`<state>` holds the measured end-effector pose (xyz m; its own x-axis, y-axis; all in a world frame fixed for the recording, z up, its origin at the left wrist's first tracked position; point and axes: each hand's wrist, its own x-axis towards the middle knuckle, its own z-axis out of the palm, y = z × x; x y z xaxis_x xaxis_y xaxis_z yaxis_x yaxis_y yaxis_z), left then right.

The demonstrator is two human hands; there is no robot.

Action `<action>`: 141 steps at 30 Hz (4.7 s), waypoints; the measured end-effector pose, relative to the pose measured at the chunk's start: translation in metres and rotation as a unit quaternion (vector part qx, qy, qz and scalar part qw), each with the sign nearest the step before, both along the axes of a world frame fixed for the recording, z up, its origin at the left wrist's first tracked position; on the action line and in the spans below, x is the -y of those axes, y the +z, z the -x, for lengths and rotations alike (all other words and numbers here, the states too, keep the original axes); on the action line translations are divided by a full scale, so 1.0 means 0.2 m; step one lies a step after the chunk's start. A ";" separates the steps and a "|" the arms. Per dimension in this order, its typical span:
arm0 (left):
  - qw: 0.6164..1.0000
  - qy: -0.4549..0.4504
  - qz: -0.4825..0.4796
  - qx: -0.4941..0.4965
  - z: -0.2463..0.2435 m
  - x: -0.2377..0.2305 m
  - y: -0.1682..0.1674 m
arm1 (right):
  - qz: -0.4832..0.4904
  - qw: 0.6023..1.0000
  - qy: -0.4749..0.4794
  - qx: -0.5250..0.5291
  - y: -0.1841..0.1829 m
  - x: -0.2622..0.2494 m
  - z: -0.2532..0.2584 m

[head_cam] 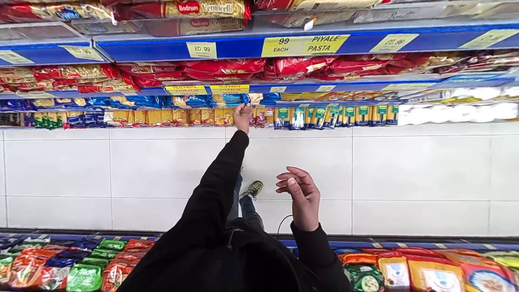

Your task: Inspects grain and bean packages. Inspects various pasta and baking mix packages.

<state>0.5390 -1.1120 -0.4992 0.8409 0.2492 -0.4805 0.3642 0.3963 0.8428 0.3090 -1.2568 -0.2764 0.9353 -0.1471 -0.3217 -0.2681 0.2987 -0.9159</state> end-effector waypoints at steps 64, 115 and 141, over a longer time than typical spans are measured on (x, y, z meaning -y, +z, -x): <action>0.937 -0.211 0.174 0.218 1.76 -0.22 2.26 | 0.007 0.950 0.009 0.311 1.27 0.23 0.46; 0.911 -0.197 0.057 0.357 1.67 -0.30 2.45 | -0.042 0.933 -0.014 0.358 1.31 0.11 0.61; 0.922 -0.196 0.076 0.325 1.70 -0.23 2.40 | -0.042 0.945 -0.017 0.324 1.27 0.17 0.62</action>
